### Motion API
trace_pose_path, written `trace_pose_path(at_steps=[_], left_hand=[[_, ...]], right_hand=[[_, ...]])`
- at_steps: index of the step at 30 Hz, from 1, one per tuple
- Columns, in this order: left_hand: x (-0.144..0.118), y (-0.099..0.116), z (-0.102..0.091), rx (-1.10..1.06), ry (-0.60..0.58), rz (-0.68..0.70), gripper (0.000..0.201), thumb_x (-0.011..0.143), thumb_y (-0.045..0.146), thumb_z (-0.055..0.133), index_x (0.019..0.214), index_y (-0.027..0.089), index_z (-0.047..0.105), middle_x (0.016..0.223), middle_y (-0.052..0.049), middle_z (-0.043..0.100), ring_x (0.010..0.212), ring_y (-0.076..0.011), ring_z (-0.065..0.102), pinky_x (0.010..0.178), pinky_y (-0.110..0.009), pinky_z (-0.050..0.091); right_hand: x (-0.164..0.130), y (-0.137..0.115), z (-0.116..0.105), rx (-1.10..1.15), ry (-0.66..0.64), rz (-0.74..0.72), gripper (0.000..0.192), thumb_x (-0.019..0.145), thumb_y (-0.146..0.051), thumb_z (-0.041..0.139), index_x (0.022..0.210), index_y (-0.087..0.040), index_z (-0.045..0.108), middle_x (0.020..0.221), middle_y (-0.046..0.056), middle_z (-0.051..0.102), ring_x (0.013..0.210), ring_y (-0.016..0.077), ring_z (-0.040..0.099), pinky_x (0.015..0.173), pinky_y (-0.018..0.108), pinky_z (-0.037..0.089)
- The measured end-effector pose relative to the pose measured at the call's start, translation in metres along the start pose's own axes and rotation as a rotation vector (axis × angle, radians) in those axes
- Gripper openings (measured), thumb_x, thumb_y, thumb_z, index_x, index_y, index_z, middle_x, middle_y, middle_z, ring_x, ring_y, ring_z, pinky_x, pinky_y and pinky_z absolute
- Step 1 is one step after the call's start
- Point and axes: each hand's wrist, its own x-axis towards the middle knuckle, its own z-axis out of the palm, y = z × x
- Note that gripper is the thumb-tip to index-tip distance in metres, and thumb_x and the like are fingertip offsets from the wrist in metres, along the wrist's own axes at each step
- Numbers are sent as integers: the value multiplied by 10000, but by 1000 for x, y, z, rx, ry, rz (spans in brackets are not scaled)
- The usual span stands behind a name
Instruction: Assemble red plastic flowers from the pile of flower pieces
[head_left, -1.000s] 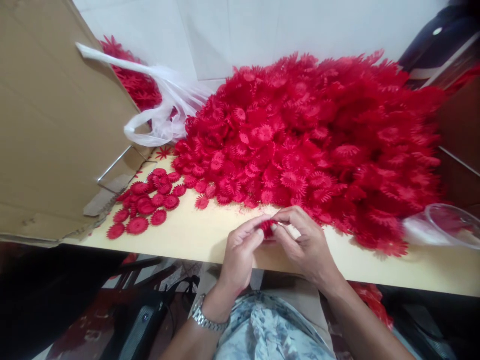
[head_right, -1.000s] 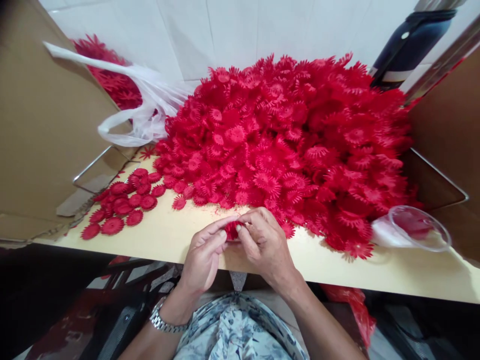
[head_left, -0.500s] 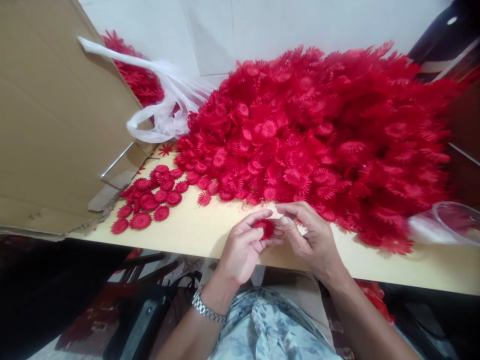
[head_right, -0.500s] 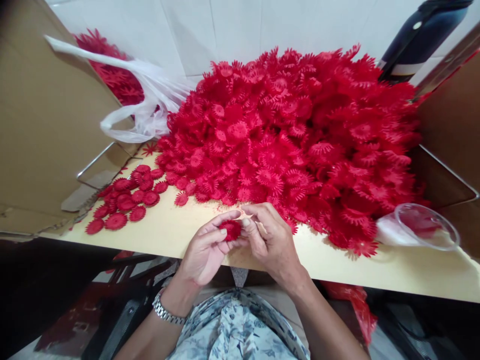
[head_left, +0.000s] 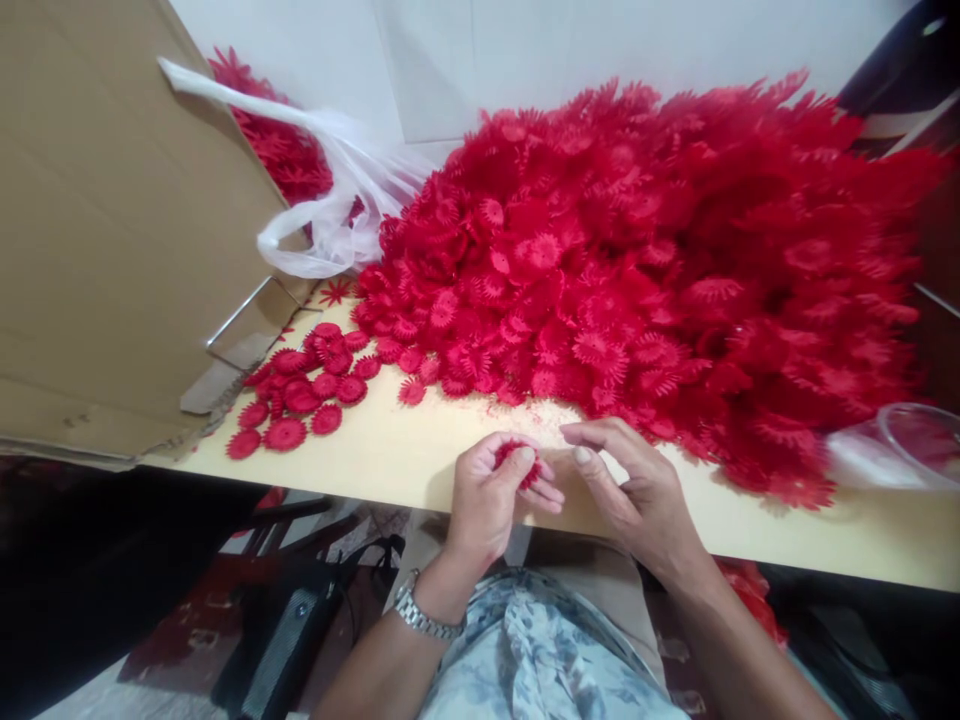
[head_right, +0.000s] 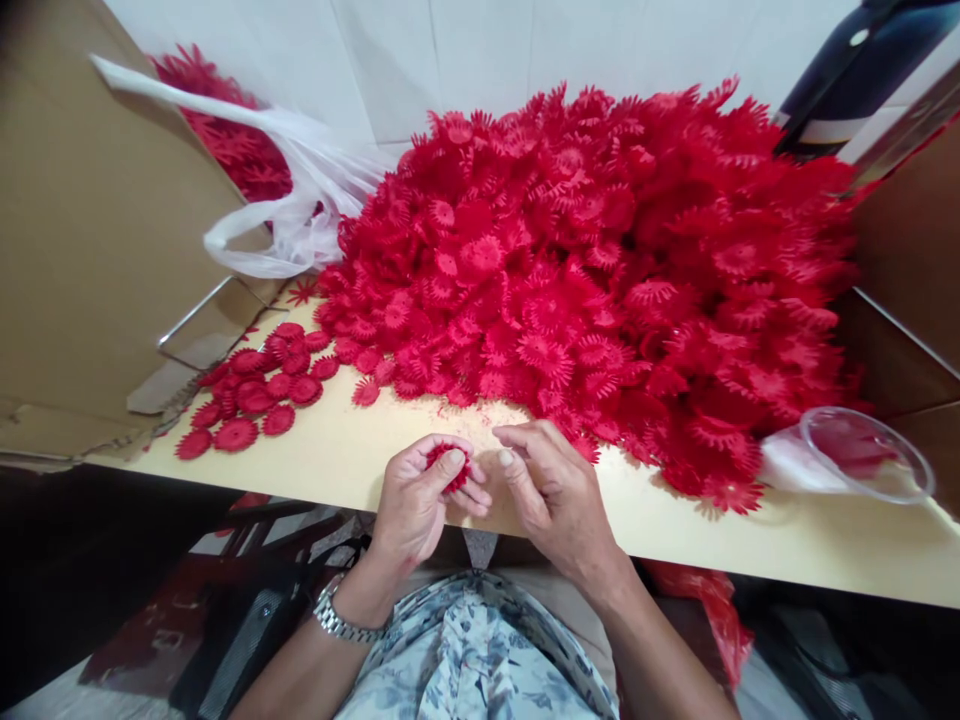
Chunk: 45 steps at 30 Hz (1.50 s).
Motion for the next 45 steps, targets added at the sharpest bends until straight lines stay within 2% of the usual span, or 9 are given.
trace_pose_path(at_steps=[9,15,23,26,29,32,37,42,45], left_hand=[[3,-12,1,115,7,22,291,798,414,599,706,138,599,424,53,516,315,-83,464,274,-166,372],[6,-17,0,163,9,126,348,881,413,491,875,131,695,782,-53,697,751,-146,641,664,-222,500],[-1,-14,-12,94,-126,55,357,860,339,548,1172,183,626,1144,-86,660,1057,-212,583,838,-265,475],[0,-15,-12,17,-190,47,337,815,251,607,1143,180,639,1031,-78,703,922,-187,643,760,-247,510],[2,-15,-6,-28,-138,65,257,806,241,599,1037,149,668,895,-77,722,733,-174,671,626,-251,535],[1,-12,2,-23,-101,52,241,802,238,584,1003,125,652,750,-67,714,571,-168,649,529,-276,534],[0,-6,4,124,-12,99,246,805,281,584,993,131,638,701,-52,694,557,-170,641,521,-272,530],[6,6,-4,85,210,161,221,767,302,634,901,128,608,662,-28,664,523,-144,622,503,-247,518],[9,14,1,-11,104,76,221,747,269,652,905,123,603,802,-59,680,575,-147,635,539,-265,532]], right_hand=[[5,-9,11,-50,-93,-117,98,839,-235,586,906,-177,542,788,31,598,727,148,570,625,254,459],[0,-3,20,-152,-111,-137,96,861,-167,518,942,-181,566,848,69,586,802,185,546,675,306,457],[5,-9,16,5,-125,34,72,847,-173,504,846,-193,573,834,63,576,806,188,540,695,330,455],[7,-8,14,286,-154,232,109,848,-242,526,753,-193,545,800,38,540,733,161,539,632,302,468],[7,-6,13,680,-207,507,196,840,-363,556,750,-198,497,664,-25,470,549,104,481,500,246,457],[8,-5,13,800,-202,555,231,826,-403,575,764,-197,490,583,-51,443,501,91,450,464,217,429],[13,-3,7,675,-120,377,210,863,-375,522,755,-196,502,688,4,537,587,119,513,507,235,450],[43,6,-22,393,163,232,112,893,-305,474,820,-220,474,658,-12,561,584,121,556,542,235,472],[89,12,-46,7,221,82,87,861,-255,501,784,-216,492,642,-15,549,532,120,522,490,233,430]])
